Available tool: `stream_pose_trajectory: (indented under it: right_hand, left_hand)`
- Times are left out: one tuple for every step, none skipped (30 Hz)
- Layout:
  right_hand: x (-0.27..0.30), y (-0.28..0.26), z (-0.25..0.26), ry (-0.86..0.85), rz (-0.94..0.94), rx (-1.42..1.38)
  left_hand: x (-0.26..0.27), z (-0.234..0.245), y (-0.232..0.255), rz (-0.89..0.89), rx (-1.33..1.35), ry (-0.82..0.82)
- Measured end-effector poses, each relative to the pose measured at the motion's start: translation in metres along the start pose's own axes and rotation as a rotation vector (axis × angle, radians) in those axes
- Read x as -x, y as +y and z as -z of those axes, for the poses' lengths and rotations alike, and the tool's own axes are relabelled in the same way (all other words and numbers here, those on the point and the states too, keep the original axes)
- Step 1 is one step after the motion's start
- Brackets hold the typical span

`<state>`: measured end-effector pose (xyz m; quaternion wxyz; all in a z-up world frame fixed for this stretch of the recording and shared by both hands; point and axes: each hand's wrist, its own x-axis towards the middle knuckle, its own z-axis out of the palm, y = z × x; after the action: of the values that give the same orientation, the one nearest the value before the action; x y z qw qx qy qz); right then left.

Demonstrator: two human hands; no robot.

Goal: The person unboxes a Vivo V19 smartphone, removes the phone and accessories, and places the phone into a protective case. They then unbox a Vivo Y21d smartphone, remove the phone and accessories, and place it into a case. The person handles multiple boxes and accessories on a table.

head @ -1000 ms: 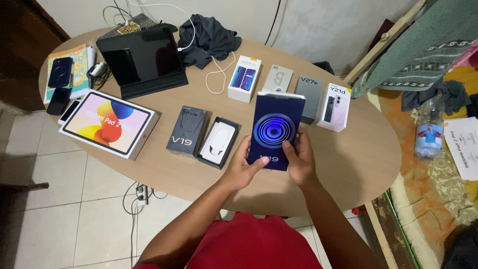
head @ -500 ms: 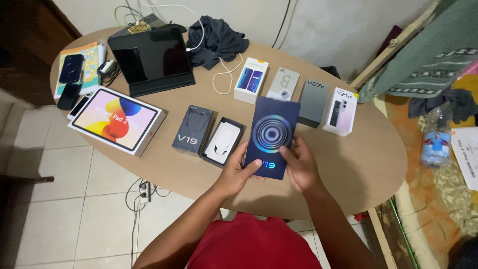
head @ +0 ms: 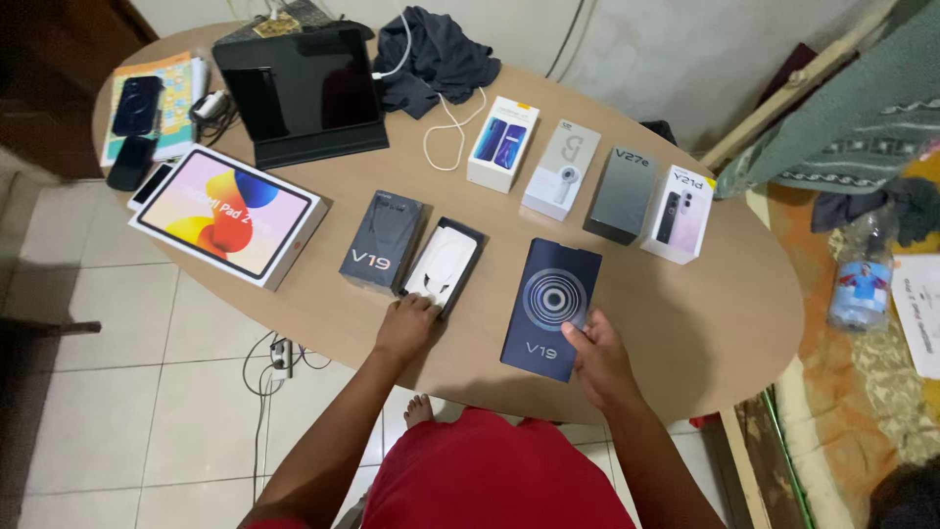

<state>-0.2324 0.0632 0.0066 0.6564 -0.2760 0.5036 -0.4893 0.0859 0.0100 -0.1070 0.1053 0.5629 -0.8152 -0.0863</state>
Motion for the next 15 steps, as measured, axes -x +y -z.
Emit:
stream_pose_trajectory:
  right_hand:
    - [0.001,-0.001,0.003,0.003,0.014,-0.004]
    - [0.002,0.000,0.006,0.007,0.026,-0.011]
    - [0.003,0.000,0.007,0.012,0.039,-0.018]
    - [0.004,0.000,0.009,0.056,0.011,0.017]
    - [0.005,0.000,0.009,0.100,-0.018,0.052]
    - [0.006,-0.001,0.010,0.143,-0.046,0.088]
    - [0.006,-0.002,0.010,0.093,-0.004,0.049]
    - [0.006,-0.003,0.008,0.042,0.041,0.012]
    - [0.007,-0.005,0.007,-0.009,0.085,-0.024]
    - [0.007,-0.007,0.006,-0.003,0.076,-0.021]
    - [0.007,-0.010,0.004,0.002,0.067,-0.018]
    - [0.007,-0.012,0.002,0.006,0.057,-0.015]
    - [0.008,-0.014,0.000,0.023,0.054,0.005]
    - [0.009,-0.017,-0.001,0.039,0.050,0.025]
    - [0.010,-0.020,-0.002,0.055,0.047,0.046]
  left_hand:
    - [0.002,-0.005,0.001,-0.037,-0.001,0.005]
    - [0.004,-0.009,0.003,-0.049,0.007,0.014]
    - [0.005,-0.013,0.007,-0.061,0.014,0.024]
    - [0.006,-0.018,0.012,-0.073,0.023,0.034]
    - [0.005,-0.022,0.018,-0.090,0.039,0.026]
    - [0.003,-0.026,0.025,-0.105,0.056,0.021]
    - [0.001,-0.031,0.032,-0.121,0.073,0.015]
    - [-0.003,-0.034,0.040,-0.159,0.085,0.007]
    - [-0.008,-0.038,0.049,-0.197,0.097,-0.002]
    - [-0.011,-0.039,0.056,-0.233,0.106,-0.009]
    - [-0.014,-0.039,0.064,-0.253,0.145,0.010]
    - [-0.015,-0.037,0.071,-0.272,0.183,0.028]
    - [-0.017,-0.033,0.079,-0.290,0.221,0.046]
    - [-0.017,-0.027,0.086,-0.283,0.242,0.163]
    - [-0.015,-0.020,0.094,-0.275,0.264,0.281]
